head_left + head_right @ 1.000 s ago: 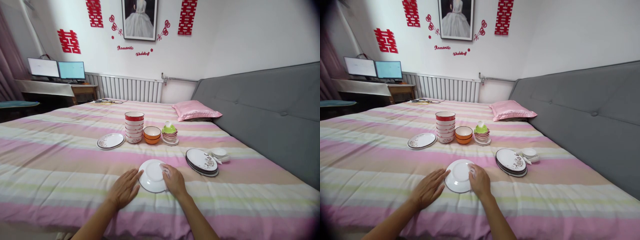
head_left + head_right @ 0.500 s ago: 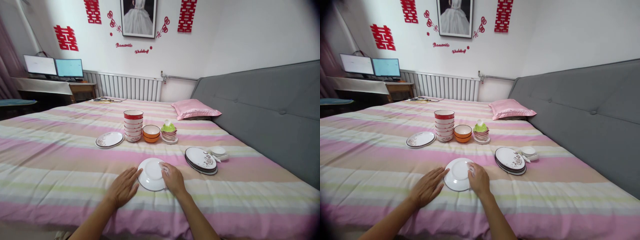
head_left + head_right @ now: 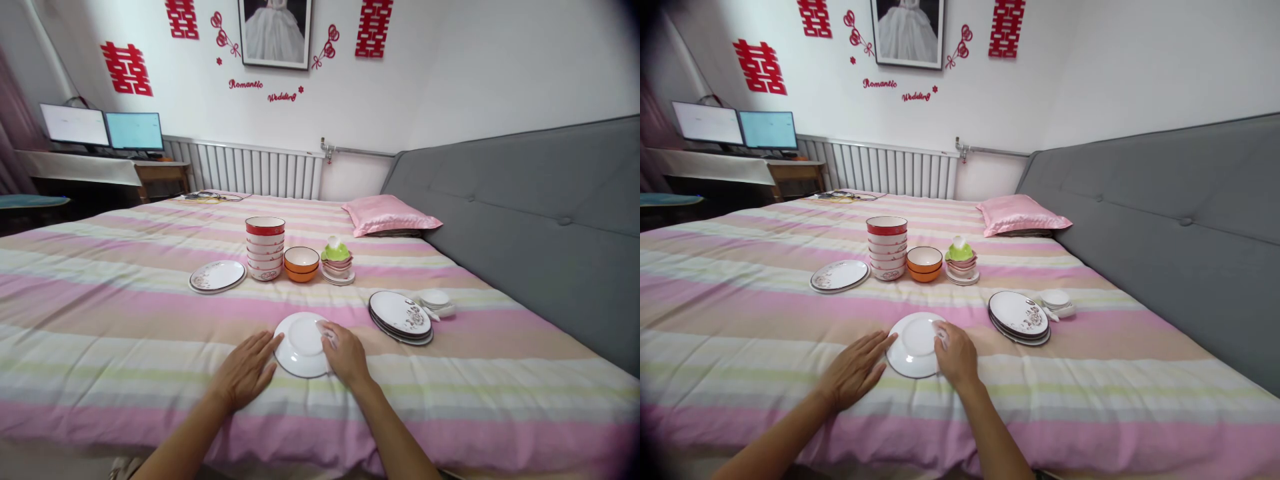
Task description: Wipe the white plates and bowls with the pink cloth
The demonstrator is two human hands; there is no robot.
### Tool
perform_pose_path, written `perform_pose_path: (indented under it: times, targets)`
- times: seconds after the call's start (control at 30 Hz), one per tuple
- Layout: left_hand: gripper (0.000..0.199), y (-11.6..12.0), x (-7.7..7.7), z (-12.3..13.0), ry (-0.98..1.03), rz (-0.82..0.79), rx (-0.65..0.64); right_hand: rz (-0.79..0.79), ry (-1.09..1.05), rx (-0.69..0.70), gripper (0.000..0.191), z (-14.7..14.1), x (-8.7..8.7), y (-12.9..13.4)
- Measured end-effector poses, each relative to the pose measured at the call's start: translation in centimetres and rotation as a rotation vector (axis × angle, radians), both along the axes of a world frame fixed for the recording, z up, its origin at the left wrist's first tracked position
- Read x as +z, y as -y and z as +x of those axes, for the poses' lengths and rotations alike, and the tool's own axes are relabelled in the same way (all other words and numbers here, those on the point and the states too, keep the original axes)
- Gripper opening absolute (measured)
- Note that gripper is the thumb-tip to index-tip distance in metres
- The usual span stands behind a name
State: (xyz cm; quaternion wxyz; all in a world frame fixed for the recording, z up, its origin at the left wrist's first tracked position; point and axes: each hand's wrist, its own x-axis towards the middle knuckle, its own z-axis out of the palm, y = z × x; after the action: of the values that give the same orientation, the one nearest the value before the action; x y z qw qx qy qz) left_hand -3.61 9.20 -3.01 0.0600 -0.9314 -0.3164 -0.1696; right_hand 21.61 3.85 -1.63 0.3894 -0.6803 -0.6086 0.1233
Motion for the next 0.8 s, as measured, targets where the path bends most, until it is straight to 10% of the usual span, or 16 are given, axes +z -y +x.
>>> perform_pose_path:
  times: [0.8]
  targets:
    - [0.051,0.22,0.21,0.57,-0.026,-0.014,0.017,0.017,0.061,0.011,0.037,0.3,-0.24,-0.02]
